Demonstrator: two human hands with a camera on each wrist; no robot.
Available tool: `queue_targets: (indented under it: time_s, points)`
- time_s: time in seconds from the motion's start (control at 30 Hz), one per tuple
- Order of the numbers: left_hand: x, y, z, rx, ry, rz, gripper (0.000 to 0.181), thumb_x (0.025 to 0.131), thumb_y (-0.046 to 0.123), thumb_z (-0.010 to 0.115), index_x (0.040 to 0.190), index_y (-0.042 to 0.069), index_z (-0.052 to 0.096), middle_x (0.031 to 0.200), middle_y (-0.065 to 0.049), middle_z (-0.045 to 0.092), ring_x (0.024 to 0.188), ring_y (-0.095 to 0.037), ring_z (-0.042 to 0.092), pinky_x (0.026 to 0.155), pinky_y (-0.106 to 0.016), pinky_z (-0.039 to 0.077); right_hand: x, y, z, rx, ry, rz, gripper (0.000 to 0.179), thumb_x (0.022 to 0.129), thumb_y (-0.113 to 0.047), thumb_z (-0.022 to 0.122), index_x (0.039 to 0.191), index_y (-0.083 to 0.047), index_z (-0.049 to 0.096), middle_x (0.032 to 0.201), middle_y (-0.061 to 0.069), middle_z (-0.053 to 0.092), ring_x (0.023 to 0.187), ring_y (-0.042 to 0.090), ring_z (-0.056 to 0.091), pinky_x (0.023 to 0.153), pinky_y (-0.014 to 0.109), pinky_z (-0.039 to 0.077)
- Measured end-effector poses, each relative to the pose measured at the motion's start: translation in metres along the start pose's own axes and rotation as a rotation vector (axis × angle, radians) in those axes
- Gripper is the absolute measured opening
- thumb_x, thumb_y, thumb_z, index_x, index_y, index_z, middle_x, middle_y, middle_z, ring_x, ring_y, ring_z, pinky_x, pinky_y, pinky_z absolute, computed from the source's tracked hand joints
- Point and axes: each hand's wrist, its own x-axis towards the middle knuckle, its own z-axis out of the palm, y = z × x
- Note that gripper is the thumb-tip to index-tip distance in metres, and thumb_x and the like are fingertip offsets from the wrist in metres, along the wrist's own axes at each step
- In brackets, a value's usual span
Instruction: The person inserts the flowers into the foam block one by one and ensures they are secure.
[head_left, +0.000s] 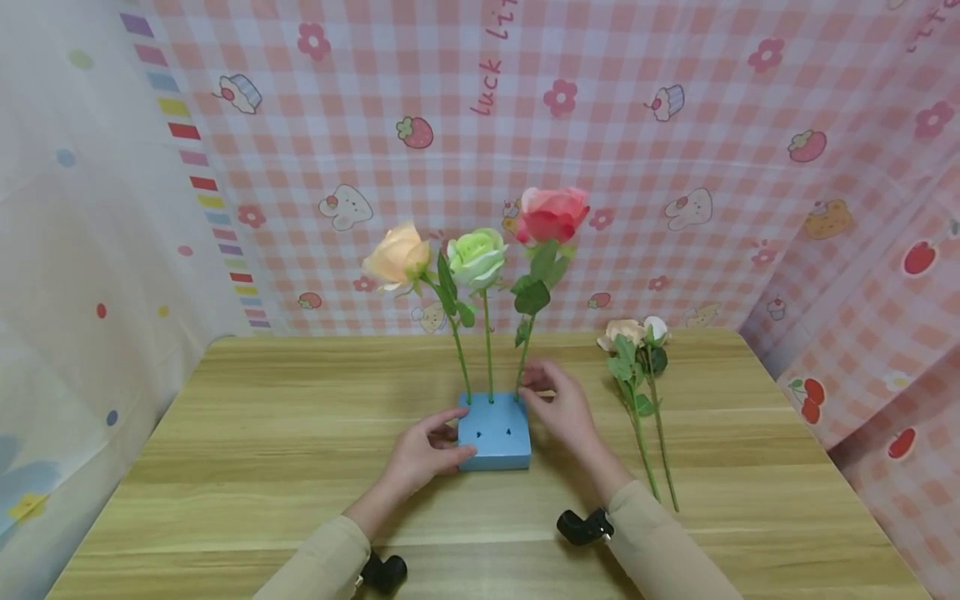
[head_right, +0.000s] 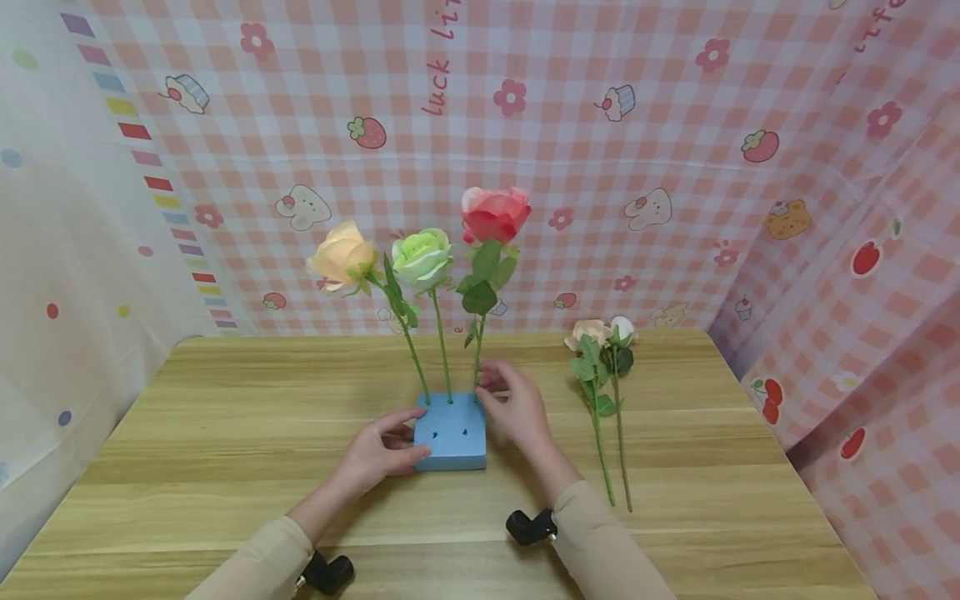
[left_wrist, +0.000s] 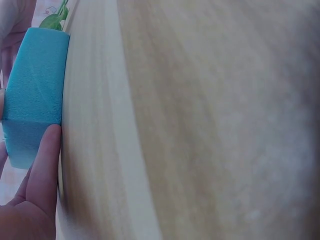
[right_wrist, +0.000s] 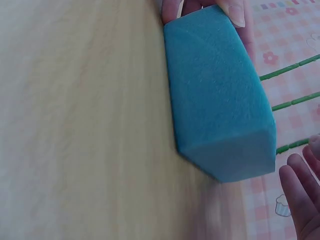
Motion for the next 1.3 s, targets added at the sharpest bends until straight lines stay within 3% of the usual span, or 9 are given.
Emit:
queue_targets:
  time_s: [0.17, 0.33, 0.63, 0.77, 1.1, 1.3]
  points:
    - [-0.003, 0.006, 0.001, -0.003, -0.002, -0.005, 0.057, 0.083, 0.008, 0.081, 0.136, 0.006, 0.061, 0.11, -0.017, 0.059, 0.091, -0.023, 0.062, 0.069, -0.038, 0.062, -0.012, -0.008, -0.013, 0.031, -0.038, 0.042, 0.035, 0.089, 0.004, 0.071, 0.123, 0.0, 0.062, 0.102, 0.019, 0.067, 0.094, 0.032, 0.065, 0.083, 0.043, 0.058]
    - [0.0, -0.001, -0.001, 0.001, -0.012, -0.014, 0.058, 0.082, 0.012, 0.083, 0.136, 0.011, 0.061, 0.11, -0.016, 0.059, 0.092, -0.023, 0.062, 0.069, -0.036, 0.062, -0.024, 0.008, -0.028, 0.015, -0.049, 0.071, 0.04, 0.089, 0.002, 0.071, 0.127, -0.004, 0.061, 0.105, 0.018, 0.068, 0.097, 0.031, 0.066, 0.085, 0.04, 0.058]
    - [0.0, -0.001, -0.001, -0.004, -0.011, -0.017, 0.058, 0.082, 0.013, 0.083, 0.136, 0.011, 0.061, 0.111, -0.016, 0.059, 0.094, -0.024, 0.062, 0.07, -0.036, 0.062, -0.046, 0.009, -0.067, -0.048, -0.099, 0.06, 0.04, 0.089, 0.004, 0.071, 0.127, 0.003, 0.059, 0.109, 0.023, 0.067, 0.1, 0.039, 0.065, 0.086, 0.043, 0.058]
    - [0.0, -0.001, -0.001, -0.001, -0.012, -0.016, 0.058, 0.082, 0.013, 0.083, 0.136, 0.011, 0.061, 0.111, -0.016, 0.059, 0.095, -0.025, 0.062, 0.07, -0.036, 0.062, -0.055, 0.012, -0.082, -0.078, -0.085, 0.06, 0.042, 0.087, 0.002, 0.074, 0.127, 0.004, 0.059, 0.109, 0.022, 0.068, 0.097, 0.038, 0.066, 0.085, 0.041, 0.058]
    - [0.001, -0.001, -0.001, -0.007, -0.014, -0.019, 0.058, 0.082, 0.013, 0.083, 0.136, 0.011, 0.061, 0.112, -0.016, 0.059, 0.094, -0.024, 0.062, 0.07, -0.036, 0.062, -0.069, 0.015, -0.112, -0.204, -0.02, 0.164, 0.045, 0.088, -0.007, 0.075, 0.13, -0.001, 0.06, 0.111, 0.018, 0.069, 0.091, 0.02, 0.065, 0.081, 0.027, 0.055]
    - [0.001, -0.001, -0.001, -0.007, -0.015, -0.017, 0.059, 0.082, 0.012, 0.083, 0.136, 0.011, 0.061, 0.111, -0.016, 0.059, 0.094, -0.024, 0.062, 0.07, -0.036, 0.062, -0.073, 0.017, -0.124, -0.242, -0.007, 0.217, 0.047, 0.089, -0.01, 0.075, 0.133, -0.001, 0.058, 0.114, 0.021, 0.067, 0.093, 0.025, 0.065, 0.076, 0.022, 0.054]
